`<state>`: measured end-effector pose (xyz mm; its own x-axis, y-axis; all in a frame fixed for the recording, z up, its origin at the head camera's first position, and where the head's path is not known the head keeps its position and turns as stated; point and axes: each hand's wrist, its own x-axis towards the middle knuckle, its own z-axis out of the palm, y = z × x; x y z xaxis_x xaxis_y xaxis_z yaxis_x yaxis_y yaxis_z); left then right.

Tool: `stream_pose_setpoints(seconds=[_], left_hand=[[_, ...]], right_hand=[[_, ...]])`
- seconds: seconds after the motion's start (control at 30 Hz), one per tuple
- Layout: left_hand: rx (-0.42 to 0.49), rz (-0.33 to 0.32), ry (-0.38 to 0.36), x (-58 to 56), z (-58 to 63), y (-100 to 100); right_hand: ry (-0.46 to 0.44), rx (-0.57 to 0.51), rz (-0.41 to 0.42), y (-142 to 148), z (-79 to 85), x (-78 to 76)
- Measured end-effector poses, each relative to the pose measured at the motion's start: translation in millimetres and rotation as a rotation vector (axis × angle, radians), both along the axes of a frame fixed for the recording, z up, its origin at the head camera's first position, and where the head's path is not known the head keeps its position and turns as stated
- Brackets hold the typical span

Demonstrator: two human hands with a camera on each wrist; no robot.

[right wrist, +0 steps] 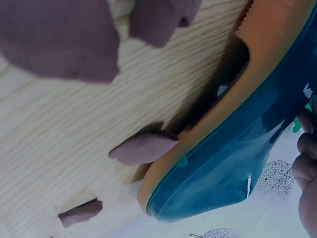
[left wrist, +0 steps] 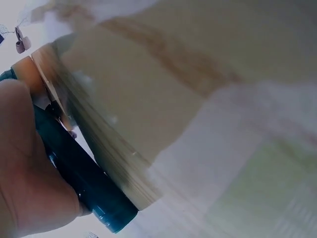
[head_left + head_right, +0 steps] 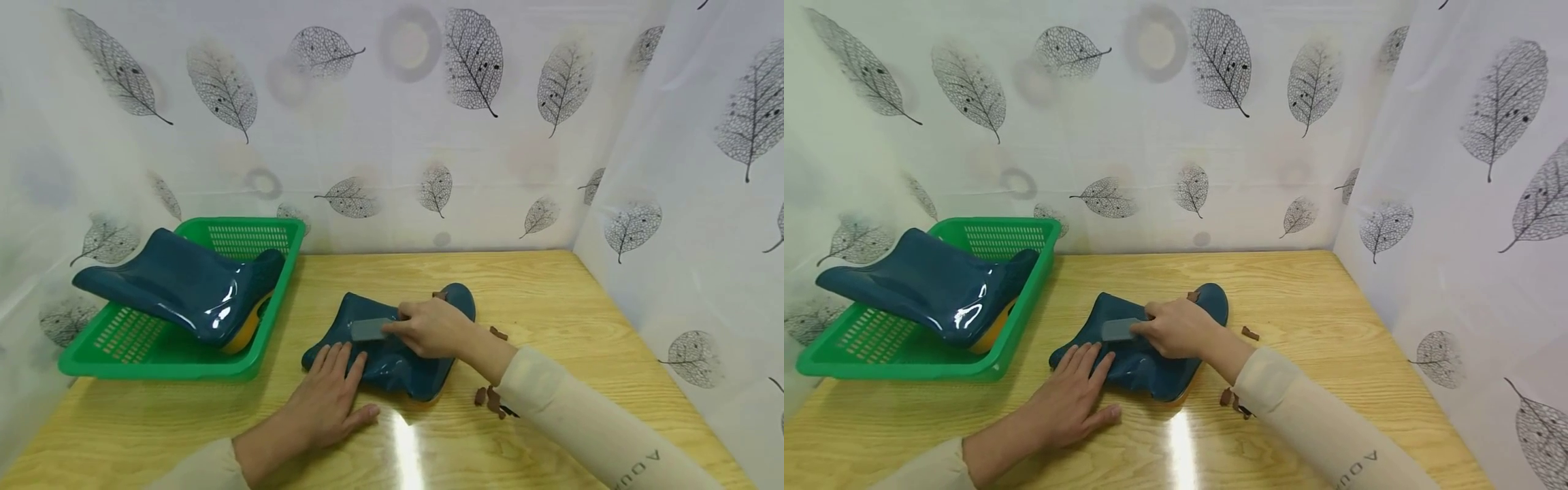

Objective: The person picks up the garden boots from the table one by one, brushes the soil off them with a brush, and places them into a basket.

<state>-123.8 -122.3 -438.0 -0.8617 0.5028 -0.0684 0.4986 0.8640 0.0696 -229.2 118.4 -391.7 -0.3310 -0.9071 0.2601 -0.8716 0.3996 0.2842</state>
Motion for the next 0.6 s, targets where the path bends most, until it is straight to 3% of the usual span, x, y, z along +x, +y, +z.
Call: stream_pose_setpoints(seconds=[0.17,0.3,0.4,0.5,0.6], left_hand=[[0.04,0.007,-0.016,-0.3,2.4,2.1],[0.039,0.019,-0.022,-1.3,3.0,3.0],[0.019,0.028,-0.03,-1.7,3.6,3.1],[-0.004,0.033,-0.028,-1.6,4.4,2.7],[-0.021,0.032,-0.014,-1.1,5.0,2.0]], right_hand=[[0.034,-0.022,-0.05,1.9,-0.1,1.2],[0.005,-0.076,-0.018,0.2,-1.7,1.6],[0.0,-0.037,0.012,-1.2,-2.2,2.4],[0.052,0.007,0.0,-0.4,-3.0,2.8],[0.104,-0.033,-0.038,1.8,-4.1,1.8]])
